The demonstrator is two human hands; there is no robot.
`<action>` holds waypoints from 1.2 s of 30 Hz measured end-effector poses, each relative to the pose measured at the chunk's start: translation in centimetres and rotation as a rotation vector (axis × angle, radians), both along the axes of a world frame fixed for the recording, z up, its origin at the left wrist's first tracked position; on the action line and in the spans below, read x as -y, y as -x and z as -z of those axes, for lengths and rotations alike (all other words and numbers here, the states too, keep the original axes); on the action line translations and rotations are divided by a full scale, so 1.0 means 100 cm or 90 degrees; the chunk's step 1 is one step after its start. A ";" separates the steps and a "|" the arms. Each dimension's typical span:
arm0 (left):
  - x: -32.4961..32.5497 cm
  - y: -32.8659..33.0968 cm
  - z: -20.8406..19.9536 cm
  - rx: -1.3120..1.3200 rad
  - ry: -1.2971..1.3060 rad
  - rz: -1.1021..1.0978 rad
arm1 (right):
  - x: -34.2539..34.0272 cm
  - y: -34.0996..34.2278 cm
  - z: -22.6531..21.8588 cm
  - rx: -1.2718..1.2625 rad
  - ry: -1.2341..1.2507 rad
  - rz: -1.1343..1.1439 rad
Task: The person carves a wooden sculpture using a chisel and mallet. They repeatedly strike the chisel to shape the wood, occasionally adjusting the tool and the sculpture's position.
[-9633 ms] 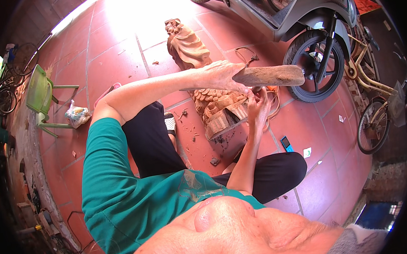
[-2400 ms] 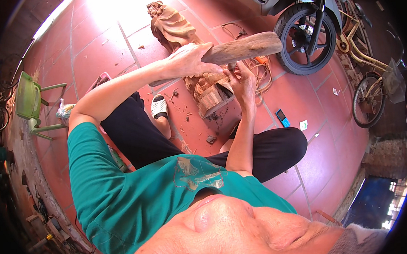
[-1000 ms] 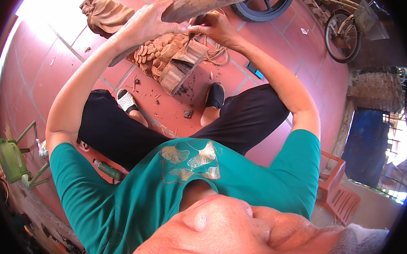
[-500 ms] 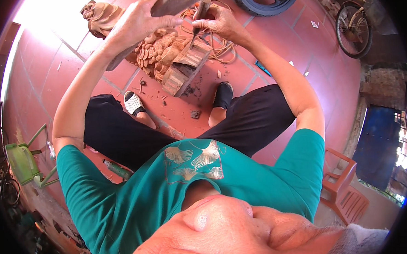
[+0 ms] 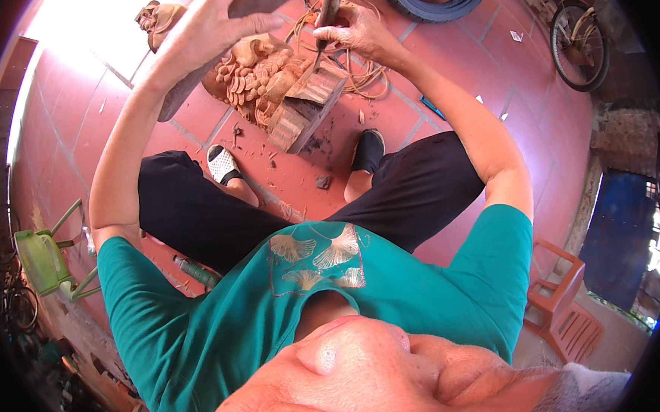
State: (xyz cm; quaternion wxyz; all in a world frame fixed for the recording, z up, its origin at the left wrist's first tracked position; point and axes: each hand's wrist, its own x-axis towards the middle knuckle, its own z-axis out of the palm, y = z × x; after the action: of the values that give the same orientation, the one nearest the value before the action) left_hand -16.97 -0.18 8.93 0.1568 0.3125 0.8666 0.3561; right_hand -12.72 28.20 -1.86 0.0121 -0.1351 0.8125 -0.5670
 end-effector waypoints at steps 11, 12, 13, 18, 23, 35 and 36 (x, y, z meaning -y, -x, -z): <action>0.001 0.000 0.020 -0.231 -0.023 0.059 | 0.000 0.000 -0.005 -0.014 -0.053 0.017; 0.000 0.000 0.016 -0.253 -0.040 0.062 | -0.002 -0.001 -0.005 -0.010 -0.018 0.011; 0.000 -0.001 0.011 -0.276 -0.057 0.065 | -0.004 -0.002 -0.005 -0.007 0.016 0.004; 0.005 0.006 0.013 -0.076 -0.148 0.038 | -0.010 -0.004 -0.009 0.034 0.049 0.008; -0.006 -0.011 -0.002 -0.084 -0.077 -0.031 | -0.005 -0.002 -0.005 0.035 0.003 0.026; -0.001 -0.001 0.008 -0.131 -0.063 0.010 | -0.008 0.007 0.008 0.024 0.028 0.010; -0.008 -0.005 0.008 -0.191 -0.072 0.013 | -0.009 0.007 0.006 0.026 0.017 0.014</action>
State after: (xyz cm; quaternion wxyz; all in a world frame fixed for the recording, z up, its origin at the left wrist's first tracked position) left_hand -16.43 0.62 8.14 0.0116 0.3794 0.8555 0.3522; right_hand -13.42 29.10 -2.48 0.0208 -0.1151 0.8056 -0.5808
